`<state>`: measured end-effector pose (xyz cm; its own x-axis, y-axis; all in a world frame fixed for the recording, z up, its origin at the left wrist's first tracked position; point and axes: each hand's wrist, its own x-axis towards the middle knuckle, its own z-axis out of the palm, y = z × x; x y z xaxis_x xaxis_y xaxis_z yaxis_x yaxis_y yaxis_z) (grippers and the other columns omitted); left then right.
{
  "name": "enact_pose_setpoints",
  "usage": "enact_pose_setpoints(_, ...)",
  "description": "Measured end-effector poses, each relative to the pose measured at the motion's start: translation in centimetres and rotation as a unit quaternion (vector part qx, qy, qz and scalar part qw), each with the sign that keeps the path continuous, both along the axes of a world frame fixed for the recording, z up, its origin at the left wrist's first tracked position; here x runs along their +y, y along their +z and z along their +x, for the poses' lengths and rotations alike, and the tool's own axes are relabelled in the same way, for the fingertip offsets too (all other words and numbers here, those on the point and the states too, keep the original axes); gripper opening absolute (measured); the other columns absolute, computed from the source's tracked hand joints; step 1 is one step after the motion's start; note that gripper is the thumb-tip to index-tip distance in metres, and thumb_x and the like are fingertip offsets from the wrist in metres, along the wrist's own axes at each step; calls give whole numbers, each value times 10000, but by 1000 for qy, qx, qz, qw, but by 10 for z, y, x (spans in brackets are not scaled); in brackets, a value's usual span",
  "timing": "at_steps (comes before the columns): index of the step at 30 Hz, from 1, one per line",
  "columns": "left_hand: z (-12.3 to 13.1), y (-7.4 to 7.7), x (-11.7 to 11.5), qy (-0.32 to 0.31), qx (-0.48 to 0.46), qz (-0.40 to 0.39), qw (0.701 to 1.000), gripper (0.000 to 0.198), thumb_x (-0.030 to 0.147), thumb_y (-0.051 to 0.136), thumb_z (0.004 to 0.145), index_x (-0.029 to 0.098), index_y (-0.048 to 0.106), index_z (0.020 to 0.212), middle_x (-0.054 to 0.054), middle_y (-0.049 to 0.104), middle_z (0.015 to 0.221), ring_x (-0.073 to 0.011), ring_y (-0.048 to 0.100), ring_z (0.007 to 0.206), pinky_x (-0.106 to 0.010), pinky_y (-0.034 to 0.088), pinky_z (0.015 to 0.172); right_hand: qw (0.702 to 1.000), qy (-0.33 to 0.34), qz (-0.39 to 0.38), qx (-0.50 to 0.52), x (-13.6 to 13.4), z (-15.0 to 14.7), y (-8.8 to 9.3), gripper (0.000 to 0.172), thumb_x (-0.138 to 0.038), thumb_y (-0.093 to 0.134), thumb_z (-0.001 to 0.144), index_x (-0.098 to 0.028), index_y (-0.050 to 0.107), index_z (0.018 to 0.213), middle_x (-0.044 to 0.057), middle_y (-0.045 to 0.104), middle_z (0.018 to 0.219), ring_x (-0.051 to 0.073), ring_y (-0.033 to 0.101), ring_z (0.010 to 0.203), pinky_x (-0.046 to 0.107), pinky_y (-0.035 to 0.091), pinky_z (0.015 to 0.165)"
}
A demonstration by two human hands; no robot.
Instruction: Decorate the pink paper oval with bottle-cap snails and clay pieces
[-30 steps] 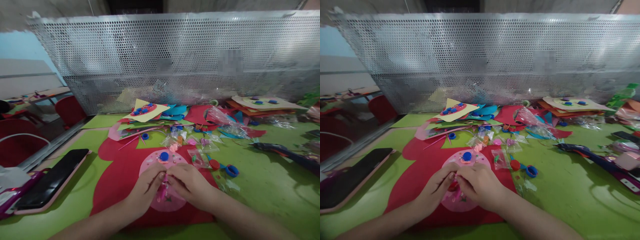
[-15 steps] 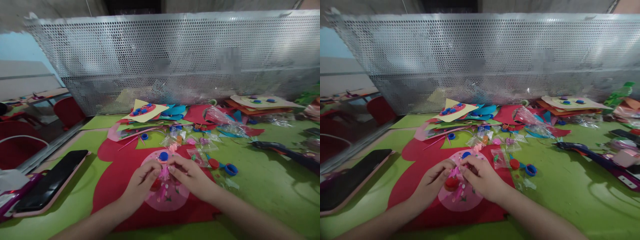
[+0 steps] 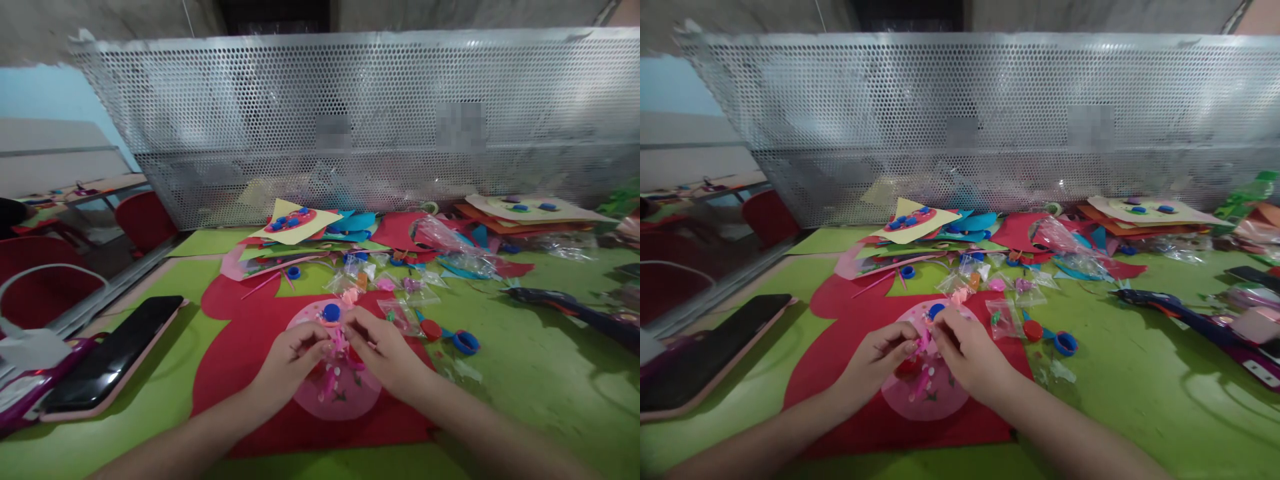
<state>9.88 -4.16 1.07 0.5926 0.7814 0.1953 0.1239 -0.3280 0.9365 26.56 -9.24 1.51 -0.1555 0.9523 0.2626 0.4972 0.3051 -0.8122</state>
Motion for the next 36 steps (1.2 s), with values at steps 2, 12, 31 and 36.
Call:
enact_pose_setpoints(2, -1, -2, 1, 0, 3, 0, 1000, 211, 294, 528, 758, 162, 496, 596, 27, 489, 558, -99, 448, 531, -191, 379, 515, 999, 40, -3, -21, -2, 1, 3, 210, -268, 297, 927, -203, 452, 801, -14, 495, 676, 121, 451, 611, 242, 365, 581)
enact_pose_setpoints(12, -2, -3, 0, -6, 52, 42, 998, 299, 348, 465, 826, 160, 496, 595, 23, 493, 542, -105, 458, 519, -198, 375, 513, 988, 63, -5, -144, -3, 2, 3, 160, -323, 537, 829, -200, 523, 929, 30, 600, 797, 163, 563, 710, 246, 413, 590)
enact_pose_setpoints(31, -5, 1, 4, -139, 79, 34, 987, 288, 435, 455, 853, 168, 480, 747, 19, 483, 677, -116, 469, 617, -219, 394, 592, 982, 59, 127, -129, 3, 4, -2, 274, -226, 374, 905, -184, 535, 686, -12, 545, 595, 106, 481, 541, 207, 347, 520)
enact_pose_setpoints(36, -5, 2, 3, -194, 80, -20, 978, 322, 466, 474, 838, 152, 522, 790, -3, 556, 686, -118, 542, 585, -219, 440, 564, 980, 53, 133, -138, 3, 5, -4, 272, -290, 418, 895, -189, 557, 683, -6, 574, 595, 110, 485, 534, 215, 339, 523)
